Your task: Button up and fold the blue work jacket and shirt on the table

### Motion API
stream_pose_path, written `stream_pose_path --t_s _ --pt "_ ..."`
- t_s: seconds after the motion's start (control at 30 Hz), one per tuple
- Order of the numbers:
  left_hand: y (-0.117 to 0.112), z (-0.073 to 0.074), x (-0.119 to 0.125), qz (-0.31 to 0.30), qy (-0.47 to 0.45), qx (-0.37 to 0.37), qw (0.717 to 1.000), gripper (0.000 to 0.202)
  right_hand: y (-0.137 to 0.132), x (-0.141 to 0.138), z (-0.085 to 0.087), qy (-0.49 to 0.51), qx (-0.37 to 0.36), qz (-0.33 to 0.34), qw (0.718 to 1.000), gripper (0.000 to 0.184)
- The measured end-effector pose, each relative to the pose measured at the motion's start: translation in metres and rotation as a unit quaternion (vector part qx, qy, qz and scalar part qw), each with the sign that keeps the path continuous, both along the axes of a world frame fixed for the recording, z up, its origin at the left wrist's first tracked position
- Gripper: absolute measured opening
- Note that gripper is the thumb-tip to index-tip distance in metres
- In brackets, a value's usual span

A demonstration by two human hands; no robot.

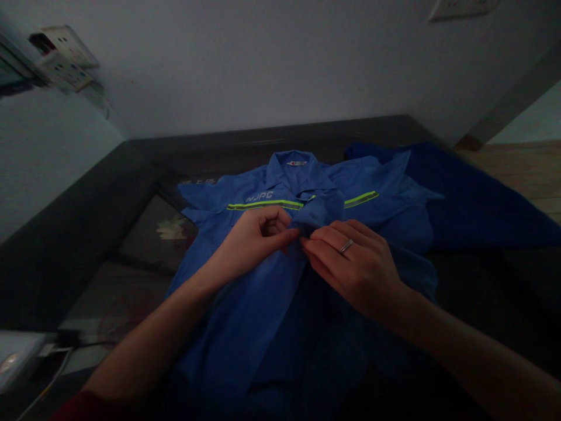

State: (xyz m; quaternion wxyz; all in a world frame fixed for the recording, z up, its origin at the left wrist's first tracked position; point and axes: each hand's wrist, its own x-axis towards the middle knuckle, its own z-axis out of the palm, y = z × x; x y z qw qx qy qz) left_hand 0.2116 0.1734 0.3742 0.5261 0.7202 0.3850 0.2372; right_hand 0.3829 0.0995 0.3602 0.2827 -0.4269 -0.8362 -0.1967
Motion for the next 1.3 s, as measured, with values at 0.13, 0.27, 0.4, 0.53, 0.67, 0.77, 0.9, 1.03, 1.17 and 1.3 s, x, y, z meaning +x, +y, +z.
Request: stream_pose_path --t_s 0.13,0.27,0.4,0.53,0.67,0.77,0.9,1.03,1.17,1.3 --pt "0.000 0.003 -0.001 0.012 -0.003 0.031 0.999 0.011 0.001 0.000 -0.002 0.013 0.012 0.024 1.000 0.022" --pt "-0.002 0.002 -0.002 0.020 0.003 0.071 0.997 0.011 0.003 -0.001 -0.002 0.014 0.021 0.051 0.998 0.024" --pt "-0.007 0.000 -0.002 0.043 0.004 0.133 0.990 0.011 0.004 0.001 -0.002 0.013 0.027 0.062 0.998 0.021" --pt "-0.013 0.003 -0.001 0.056 0.007 0.183 0.981 0.014 0.003 0.004 -0.001 0.100 -0.023 0.041 0.994 0.016" --pt "-0.015 0.006 -0.001 0.017 0.012 0.225 0.974 0.011 0.001 0.005 0.001 0.191 -0.056 0.015 0.980 0.026" --pt "-0.015 0.006 -0.002 -0.008 0.025 0.279 0.960 0.009 0.000 0.005 0.000 0.191 -0.078 0.005 0.979 0.042" --pt "-0.016 0.007 -0.004 -0.029 0.032 0.340 0.939 0.007 0.000 0.004 -0.003 0.156 -0.109 0.049 0.980 0.045" --pt "-0.014 0.009 -0.005 -0.038 0.032 0.337 0.940 0.009 0.003 0.006 -0.005 0.149 -0.106 0.025 0.983 0.036" --pt "-0.008 0.006 -0.005 -0.014 0.061 0.279 0.958 0.018 0.009 0.011 -0.003 0.158 -0.110 0.007 0.981 0.027" --pt "-0.004 -0.002 -0.003 -0.055 0.070 0.280 0.956 0.027 0.012 0.014 -0.001 0.177 -0.102 0.019 0.979 0.024"
